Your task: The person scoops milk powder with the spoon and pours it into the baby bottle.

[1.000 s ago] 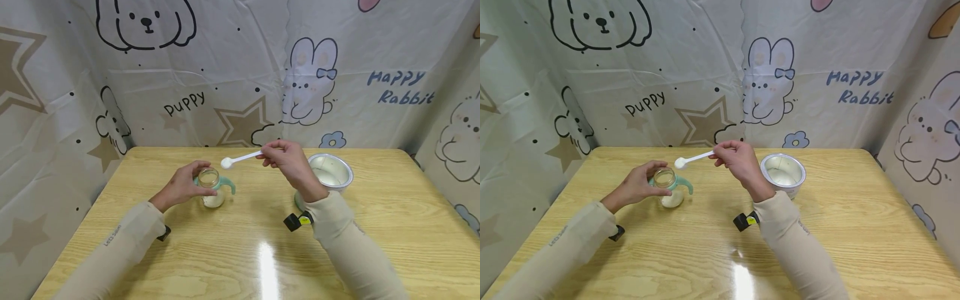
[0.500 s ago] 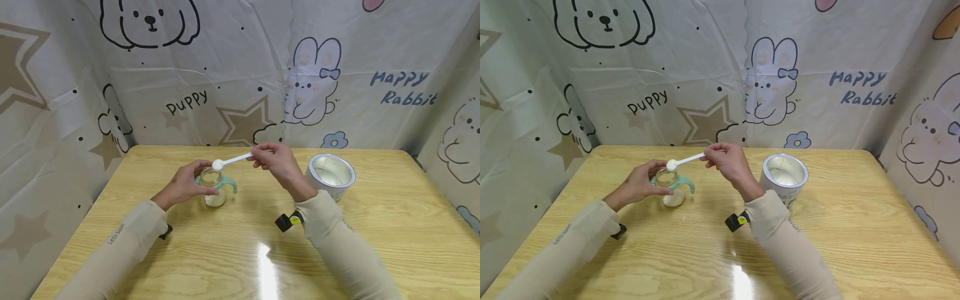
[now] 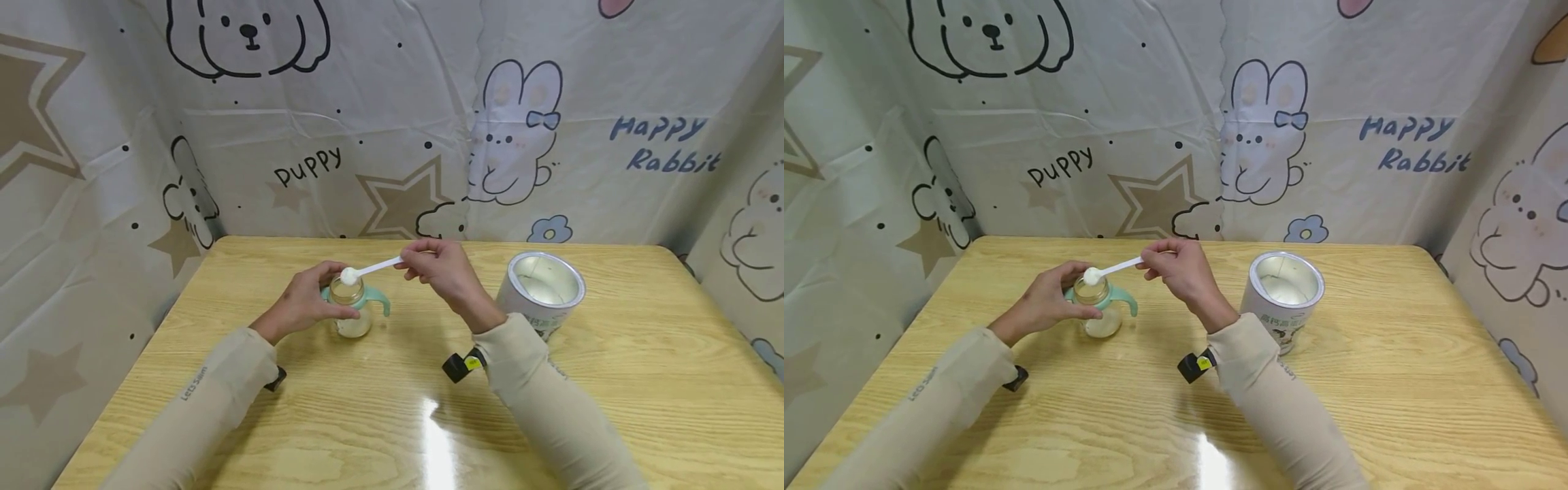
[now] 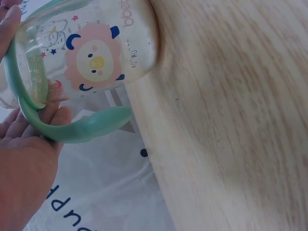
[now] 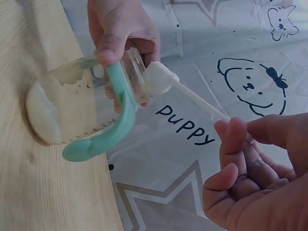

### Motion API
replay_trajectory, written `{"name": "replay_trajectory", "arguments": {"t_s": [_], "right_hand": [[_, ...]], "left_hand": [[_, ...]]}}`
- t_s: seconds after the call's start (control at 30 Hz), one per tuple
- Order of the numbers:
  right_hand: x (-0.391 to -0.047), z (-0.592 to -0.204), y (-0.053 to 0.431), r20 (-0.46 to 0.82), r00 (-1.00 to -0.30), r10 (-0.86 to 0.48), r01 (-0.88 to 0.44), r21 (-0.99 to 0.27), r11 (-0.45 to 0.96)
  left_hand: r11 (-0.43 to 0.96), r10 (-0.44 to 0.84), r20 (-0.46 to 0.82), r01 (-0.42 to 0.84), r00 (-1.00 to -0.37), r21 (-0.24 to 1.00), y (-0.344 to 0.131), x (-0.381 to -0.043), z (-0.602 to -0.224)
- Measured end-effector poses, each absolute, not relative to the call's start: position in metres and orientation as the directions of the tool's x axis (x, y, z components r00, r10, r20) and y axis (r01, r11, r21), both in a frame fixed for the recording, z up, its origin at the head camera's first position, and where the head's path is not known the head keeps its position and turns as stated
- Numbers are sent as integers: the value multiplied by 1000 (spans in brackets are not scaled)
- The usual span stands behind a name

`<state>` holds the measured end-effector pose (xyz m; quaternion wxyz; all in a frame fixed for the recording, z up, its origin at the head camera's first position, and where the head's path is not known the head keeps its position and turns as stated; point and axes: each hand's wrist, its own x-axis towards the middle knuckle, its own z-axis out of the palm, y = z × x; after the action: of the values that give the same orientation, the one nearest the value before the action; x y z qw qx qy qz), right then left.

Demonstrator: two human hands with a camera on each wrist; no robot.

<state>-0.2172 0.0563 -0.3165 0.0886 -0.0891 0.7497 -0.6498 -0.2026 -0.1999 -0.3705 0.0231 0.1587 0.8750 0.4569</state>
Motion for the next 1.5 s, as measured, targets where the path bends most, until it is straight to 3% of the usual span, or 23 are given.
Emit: {"name": "replay_trajectory", "arguments": {"t_s": [0.43, 0.87, 1.5], "right_hand": [[-214, -325, 58, 2, -932, -362, -108, -956, 272], [-211, -325, 60, 83, -931, -356, -221, -903, 368], [-214, -317, 68, 51, -941, -336, -169, -927, 335]], "left_hand": [[532, 301, 89, 245, -949, 811, -197, -201, -369], [545, 295, 90, 245, -951, 802, -197, -201, -367], [580, 358, 95, 301, -929, 756, -198, -203, -358]]}}
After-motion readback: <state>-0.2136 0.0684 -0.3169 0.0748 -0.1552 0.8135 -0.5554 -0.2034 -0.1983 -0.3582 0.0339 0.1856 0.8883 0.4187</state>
